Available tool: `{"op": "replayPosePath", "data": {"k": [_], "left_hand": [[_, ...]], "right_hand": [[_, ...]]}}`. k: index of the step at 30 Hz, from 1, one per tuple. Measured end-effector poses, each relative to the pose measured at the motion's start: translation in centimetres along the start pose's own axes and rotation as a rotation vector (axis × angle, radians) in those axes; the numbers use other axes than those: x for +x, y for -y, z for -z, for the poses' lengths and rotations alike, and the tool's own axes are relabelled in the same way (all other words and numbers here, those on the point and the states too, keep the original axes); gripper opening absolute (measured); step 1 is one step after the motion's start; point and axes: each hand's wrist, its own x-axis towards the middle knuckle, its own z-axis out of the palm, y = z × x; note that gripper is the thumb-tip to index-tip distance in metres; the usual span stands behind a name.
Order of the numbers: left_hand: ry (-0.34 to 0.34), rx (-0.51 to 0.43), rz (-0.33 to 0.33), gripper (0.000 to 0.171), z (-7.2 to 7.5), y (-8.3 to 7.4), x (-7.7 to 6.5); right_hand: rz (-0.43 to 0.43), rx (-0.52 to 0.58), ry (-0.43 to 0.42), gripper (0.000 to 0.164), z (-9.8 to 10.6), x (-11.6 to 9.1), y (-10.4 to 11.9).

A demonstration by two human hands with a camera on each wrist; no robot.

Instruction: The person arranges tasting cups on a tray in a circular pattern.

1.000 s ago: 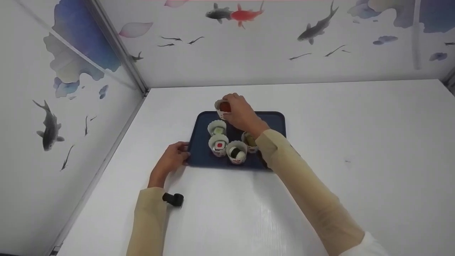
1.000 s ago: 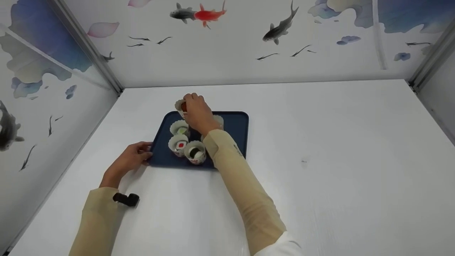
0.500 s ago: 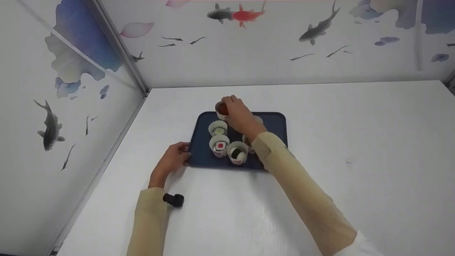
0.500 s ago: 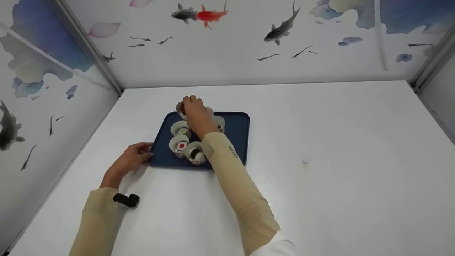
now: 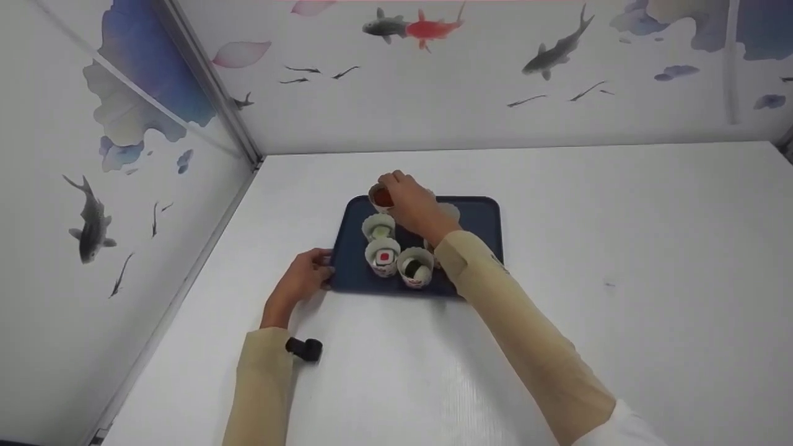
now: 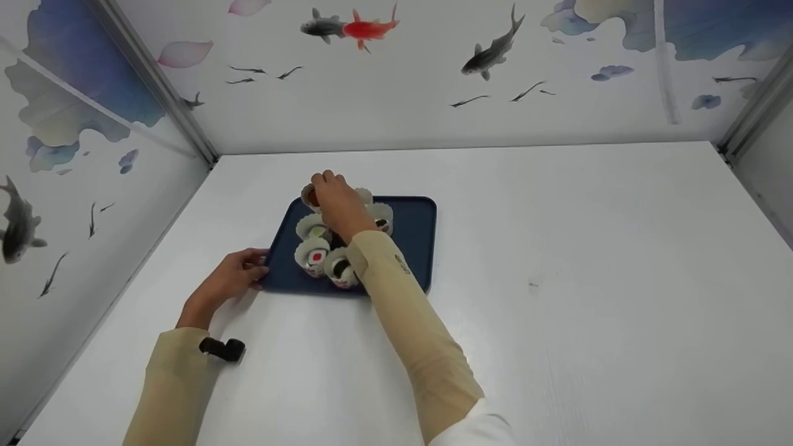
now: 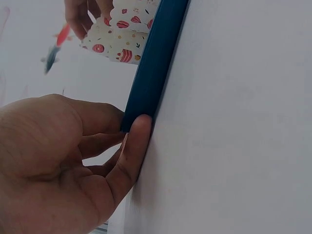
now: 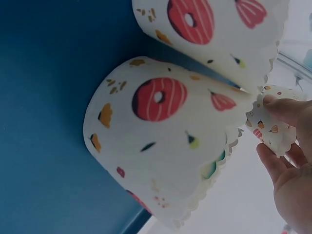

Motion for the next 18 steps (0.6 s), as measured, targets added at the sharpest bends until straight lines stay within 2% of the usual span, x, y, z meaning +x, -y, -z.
{"op": "replayPosePath", "data": {"k": [9, 18], "left_hand": [[-0.004, -0.002, -0.005, 0.046, 0.01, -0.07, 0.04], [-0.015, 0.022, -0.004, 0.046, -0.10, -0.01, 0.04]], "right_hand": [[0.032, -0.122, -0.017, 0.051, 0.00, 0.19, 0.02], [0.022, -0.118, 0.036, 0.049, -0.45, 0.05, -0.28]]}}
